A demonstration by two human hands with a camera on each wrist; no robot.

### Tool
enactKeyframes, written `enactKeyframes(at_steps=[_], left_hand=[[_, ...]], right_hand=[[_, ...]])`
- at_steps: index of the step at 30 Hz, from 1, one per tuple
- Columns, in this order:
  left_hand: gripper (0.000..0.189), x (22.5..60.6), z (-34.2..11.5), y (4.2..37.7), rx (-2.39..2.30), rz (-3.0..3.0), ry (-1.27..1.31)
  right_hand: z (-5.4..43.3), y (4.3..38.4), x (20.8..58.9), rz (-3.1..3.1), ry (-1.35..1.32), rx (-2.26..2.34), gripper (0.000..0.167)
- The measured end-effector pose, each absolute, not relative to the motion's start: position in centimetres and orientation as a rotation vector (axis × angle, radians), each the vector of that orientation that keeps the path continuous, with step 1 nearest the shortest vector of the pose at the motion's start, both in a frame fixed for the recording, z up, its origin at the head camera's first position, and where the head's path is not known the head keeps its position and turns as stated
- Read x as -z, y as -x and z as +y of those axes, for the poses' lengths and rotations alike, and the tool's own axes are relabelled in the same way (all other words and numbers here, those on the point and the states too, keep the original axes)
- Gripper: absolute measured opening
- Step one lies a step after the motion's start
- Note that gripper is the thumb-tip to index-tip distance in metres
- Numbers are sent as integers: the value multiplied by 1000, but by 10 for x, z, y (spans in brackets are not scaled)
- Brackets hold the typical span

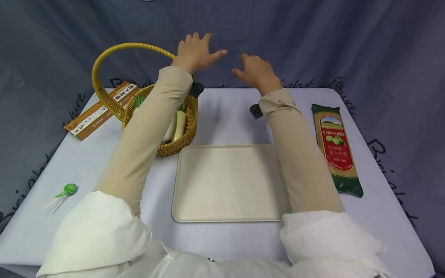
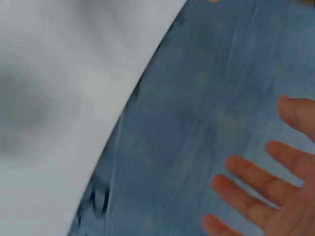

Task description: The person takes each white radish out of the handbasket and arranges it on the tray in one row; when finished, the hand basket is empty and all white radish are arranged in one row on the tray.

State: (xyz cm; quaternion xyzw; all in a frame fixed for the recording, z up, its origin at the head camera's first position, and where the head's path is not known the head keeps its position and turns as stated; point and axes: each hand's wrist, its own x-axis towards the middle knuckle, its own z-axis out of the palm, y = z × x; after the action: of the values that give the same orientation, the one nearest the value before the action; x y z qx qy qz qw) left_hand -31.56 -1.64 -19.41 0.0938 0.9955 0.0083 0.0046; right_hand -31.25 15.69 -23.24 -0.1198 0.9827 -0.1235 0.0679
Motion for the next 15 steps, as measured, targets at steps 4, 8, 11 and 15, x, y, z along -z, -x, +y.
enactKeyframes(at_steps=[4, 8, 11, 15], left_hand=[[77, 202, -22, 287, -24, 3268, -530], [64, 222, -35, 242, -278, 3391, -753], [56, 245, -49, 208, -541, 3440, -852], [46, 278, -70, 173, -898, 3493, -841]], right_hand=[[141, 300, 248, 2855, 496, 589, 64], [124, 283, 269, 2759, 606, 810, 57], [111, 268, 285, 2691, 633, 966, 53], [91, 250, 304, 2633, 616, 1154, 52]])
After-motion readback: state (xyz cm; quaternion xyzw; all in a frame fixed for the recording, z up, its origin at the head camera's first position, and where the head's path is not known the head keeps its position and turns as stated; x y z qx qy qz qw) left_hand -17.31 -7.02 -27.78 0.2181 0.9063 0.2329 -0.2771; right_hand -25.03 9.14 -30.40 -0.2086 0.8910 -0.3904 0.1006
